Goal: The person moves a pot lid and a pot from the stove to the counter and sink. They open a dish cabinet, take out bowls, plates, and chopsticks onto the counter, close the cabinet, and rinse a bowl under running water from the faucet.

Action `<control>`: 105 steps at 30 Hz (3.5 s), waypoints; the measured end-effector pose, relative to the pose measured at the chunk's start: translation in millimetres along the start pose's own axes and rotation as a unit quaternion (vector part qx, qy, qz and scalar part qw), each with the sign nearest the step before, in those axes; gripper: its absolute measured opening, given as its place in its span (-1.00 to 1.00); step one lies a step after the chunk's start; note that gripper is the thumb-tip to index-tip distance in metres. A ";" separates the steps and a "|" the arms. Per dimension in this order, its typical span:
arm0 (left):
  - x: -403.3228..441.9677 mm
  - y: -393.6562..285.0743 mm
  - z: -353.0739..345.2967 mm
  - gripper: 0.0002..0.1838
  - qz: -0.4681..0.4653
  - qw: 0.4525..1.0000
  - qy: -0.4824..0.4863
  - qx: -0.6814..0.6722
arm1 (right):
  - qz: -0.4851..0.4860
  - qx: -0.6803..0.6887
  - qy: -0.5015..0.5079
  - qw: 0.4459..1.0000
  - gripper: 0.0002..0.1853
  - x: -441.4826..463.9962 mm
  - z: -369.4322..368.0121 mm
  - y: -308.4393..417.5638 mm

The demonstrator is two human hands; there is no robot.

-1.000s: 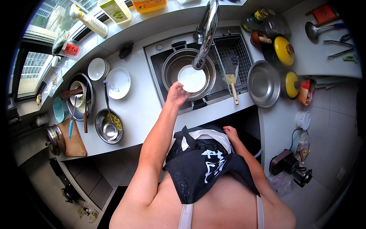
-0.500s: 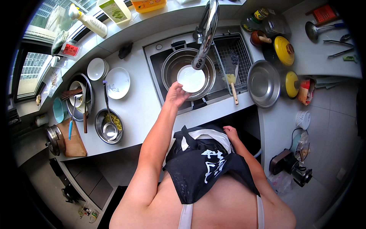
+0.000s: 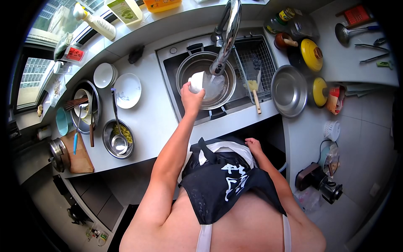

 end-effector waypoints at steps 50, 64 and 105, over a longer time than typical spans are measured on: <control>-14.9 32.6 -41.2 -0.47 0.293 0.857 0.159 -0.392 | 0.054 -0.016 -0.013 0.998 -0.73 4.5 -5.6 -0.9; -12.7 41.2 -45.7 -0.42 0.298 0.846 0.166 -0.410 | 0.026 -0.005 0.002 1.000 -0.74 6.5 -7.2 0.0; -18.0 31.9 -40.0 -0.50 0.303 0.852 0.148 -0.401 | 0.044 -0.010 0.008 0.999 -0.73 13.6 -9.9 -9.0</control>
Point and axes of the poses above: each hand's wrist, its own x-axis towards the middle knuckle, its own z-axis out of the back of the hand, y = z × x, the point moved 10 cm from there along x, towards the middle knuckle, and after that the axes turned 2 degrees about -y, right-handed, at the moved point
